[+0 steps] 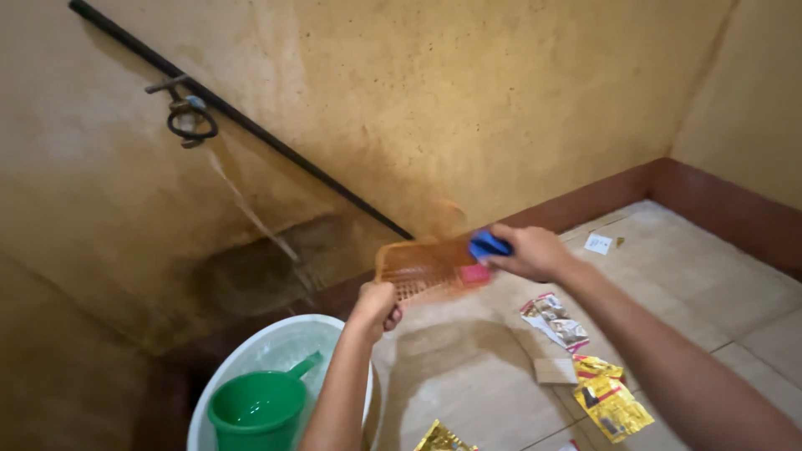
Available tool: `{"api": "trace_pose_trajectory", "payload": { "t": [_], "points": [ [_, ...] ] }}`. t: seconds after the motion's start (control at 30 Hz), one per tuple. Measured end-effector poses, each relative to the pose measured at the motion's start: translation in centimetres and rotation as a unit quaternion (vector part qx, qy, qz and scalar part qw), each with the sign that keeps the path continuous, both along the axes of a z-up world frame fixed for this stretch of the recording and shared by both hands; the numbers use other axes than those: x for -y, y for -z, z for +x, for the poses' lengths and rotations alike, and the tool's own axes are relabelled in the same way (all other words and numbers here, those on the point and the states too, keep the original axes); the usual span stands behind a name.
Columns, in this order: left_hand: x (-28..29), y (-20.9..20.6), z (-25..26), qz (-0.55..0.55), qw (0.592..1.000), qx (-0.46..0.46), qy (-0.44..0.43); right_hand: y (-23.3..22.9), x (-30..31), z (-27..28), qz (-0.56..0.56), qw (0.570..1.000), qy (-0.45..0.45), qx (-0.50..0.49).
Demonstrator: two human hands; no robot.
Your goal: Cleaning a plastic basket using a brush and water in a bathroom setting.
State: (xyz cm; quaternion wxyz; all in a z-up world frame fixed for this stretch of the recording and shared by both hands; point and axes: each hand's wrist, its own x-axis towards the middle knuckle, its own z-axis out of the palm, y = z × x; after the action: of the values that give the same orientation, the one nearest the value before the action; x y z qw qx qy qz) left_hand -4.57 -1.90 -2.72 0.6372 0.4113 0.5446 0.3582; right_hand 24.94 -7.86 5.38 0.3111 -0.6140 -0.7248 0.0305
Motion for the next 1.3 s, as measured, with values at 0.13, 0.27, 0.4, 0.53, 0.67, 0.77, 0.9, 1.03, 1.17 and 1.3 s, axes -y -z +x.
{"api": "trace_pose_trajectory", "payload": {
  "t": [0.13,0.27,0.4,0.53,0.67,0.77,0.9,1.03,1.17,1.3],
  "points": [
    [0.9,-0.6,0.4,0.051,0.974,-0.21,0.075,-0.8,1.0,2.4,-0.032,0.974,-0.016,0.225],
    [-1.1,1.7,0.3,0.071,0.966,-0.242,0.062,1.3,0.7,2.1,0.161,0.953,-0.101,0.234],
    [-1.0,2.5,-0.7,0.013,0.996,-0.083,-0.027,1.8,1.1,0.3,-0.013,0.976,-0.09,0.2],
    [0.2,1.2,-0.1,-0.015,0.998,-0.062,-0.006,-0.1,1.4,-1.0,-0.11,0.97,-0.084,0.199],
    [0.2,2.2,2.8,-0.023,0.997,-0.075,0.015,0.5,0.9,-2.2,-0.018,0.986,-0.031,0.16],
    [-0.8,2.7,2.6,-0.048,0.993,-0.096,0.05,0.9,1.2,-1.7,0.033,0.979,-0.038,0.199],
    [-1.1,3.1,-0.9,-0.026,0.992,-0.114,0.044,1.8,0.9,1.0,-0.005,0.984,-0.068,0.166],
    [-0.7,2.9,0.6,-0.023,0.991,-0.129,0.022,2.0,2.0,0.0,-0.051,0.974,-0.087,0.202],
    [-2.0,3.6,-0.1,-0.027,0.981,-0.19,0.013,1.8,1.8,0.6,-0.038,0.978,-0.133,0.154],
    [-1.4,1.9,-1.3,0.091,0.959,-0.268,-0.028,2.2,1.3,3.0,-0.045,0.996,-0.001,0.078]
  ]
}}
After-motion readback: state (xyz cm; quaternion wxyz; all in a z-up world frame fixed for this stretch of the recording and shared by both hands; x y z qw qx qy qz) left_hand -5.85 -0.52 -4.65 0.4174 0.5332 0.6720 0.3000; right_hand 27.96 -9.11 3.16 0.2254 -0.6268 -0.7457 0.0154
